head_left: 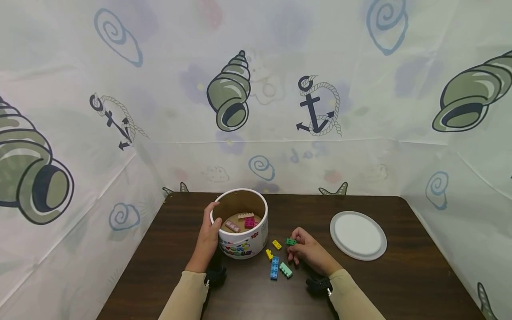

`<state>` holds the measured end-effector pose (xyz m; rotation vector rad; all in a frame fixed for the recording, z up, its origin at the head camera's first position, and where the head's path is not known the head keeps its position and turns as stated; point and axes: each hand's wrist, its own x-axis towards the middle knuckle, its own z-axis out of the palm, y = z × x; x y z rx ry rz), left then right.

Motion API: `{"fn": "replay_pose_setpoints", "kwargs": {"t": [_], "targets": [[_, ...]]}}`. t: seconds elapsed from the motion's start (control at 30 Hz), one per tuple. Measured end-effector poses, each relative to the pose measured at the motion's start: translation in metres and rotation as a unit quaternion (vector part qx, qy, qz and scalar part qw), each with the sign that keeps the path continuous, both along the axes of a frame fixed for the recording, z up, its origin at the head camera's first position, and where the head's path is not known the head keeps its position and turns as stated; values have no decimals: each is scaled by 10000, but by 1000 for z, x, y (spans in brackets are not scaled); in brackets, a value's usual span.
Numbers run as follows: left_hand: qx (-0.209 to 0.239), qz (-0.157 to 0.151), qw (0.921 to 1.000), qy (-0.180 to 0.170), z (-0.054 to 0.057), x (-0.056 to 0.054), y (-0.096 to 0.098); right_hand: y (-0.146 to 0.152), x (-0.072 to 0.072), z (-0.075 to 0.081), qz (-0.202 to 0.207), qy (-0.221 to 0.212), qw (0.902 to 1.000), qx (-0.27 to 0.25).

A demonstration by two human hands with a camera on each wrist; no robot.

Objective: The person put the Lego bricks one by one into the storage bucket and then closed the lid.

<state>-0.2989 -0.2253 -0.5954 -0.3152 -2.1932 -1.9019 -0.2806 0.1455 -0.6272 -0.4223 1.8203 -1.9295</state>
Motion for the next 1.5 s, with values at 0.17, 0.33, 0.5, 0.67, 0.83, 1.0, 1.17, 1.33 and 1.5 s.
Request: {"fn": "replay_pose_setpoints", "kwargs": {"t": [0.17,0.33,0.5,0.67,0.83,1.0,1.17,1.33,1.5], "targets": [[-6,104,9999,-65,0,0,-1,0,-2,1,102,-76,9999,-20],[55,18,9999,-85,1,1,-2,-1,-3,2,121,33,9999,-109],[63,-21,10000,-61,2,1,-2,0,-4,2,266,144,9995,-101],[-81,106,9999,-44,3,1,-3,-1,-6,2,330,116,9994,-72],[-25,50,10000,-70,3,1,-5,-4,-5,1,226,250,9994,-88],[-57,114,9999,-24,5,1,-5,-5,-6,1,-7,303,9995,82],[-43,62,9999,-115,6,-2,-1,-4,-5,10,-331,673,9964,393],[-32,55,9998,-197,3,-2,3,-5,0,39,-877,1283,9853,716],[8,116,9998,-155,1,-2,2,-18,1,74,-1028,1375,9827,694]]}}
